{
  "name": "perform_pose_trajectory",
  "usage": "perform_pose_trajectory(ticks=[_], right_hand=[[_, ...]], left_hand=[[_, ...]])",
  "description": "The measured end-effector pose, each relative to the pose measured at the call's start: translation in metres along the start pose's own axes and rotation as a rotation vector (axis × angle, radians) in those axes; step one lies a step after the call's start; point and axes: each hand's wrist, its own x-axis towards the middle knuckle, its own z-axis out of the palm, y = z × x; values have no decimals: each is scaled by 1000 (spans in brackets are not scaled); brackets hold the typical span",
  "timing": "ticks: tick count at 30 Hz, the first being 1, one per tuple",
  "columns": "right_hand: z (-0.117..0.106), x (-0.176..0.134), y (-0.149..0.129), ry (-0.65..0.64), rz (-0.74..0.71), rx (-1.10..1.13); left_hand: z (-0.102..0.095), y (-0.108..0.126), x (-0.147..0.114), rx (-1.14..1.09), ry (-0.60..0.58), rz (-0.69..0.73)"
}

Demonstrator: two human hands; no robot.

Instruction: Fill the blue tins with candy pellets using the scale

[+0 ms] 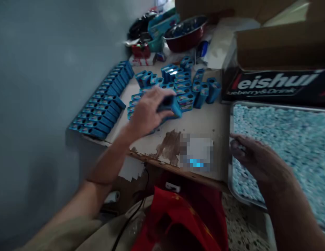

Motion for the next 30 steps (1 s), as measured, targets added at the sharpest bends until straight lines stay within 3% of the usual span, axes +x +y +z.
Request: perform_pose_trajectory(ticks=[3, 5, 8, 11, 13, 16, 20, 23, 27, 30], right_hand=[[15, 1, 8, -77, 171, 159], [24, 6, 12, -83, 206, 161], [35, 14, 14, -121, 195, 140], [51, 17, 4, -192, 148, 89], [69, 16, -8, -244, 93, 30], [109, 14, -31, -346, -73, -134], [171, 13, -54, -552, -379, -403], [214, 5, -65, -624, -568, -825], [256, -13, -71, -644, -632, -1455], [267, -19, -67, -662, -655, -1547]], left_hand=[[-65, -92, 24, 147, 78, -75], [-90, -158, 35, 184, 58, -163], [-100, -245, 29, 123, -132, -382], [-93, -300, 0, 36, -297, -483], [-85, -317, -22, 19, -365, -470], [-65, -325, -46, 97, -400, -476], [-33, -319, -60, 253, -297, -553], [-17, -316, -60, 248, -228, -615], [-11, -316, -57, 169, -185, -698], [-10, -316, -57, 153, -165, -701]])
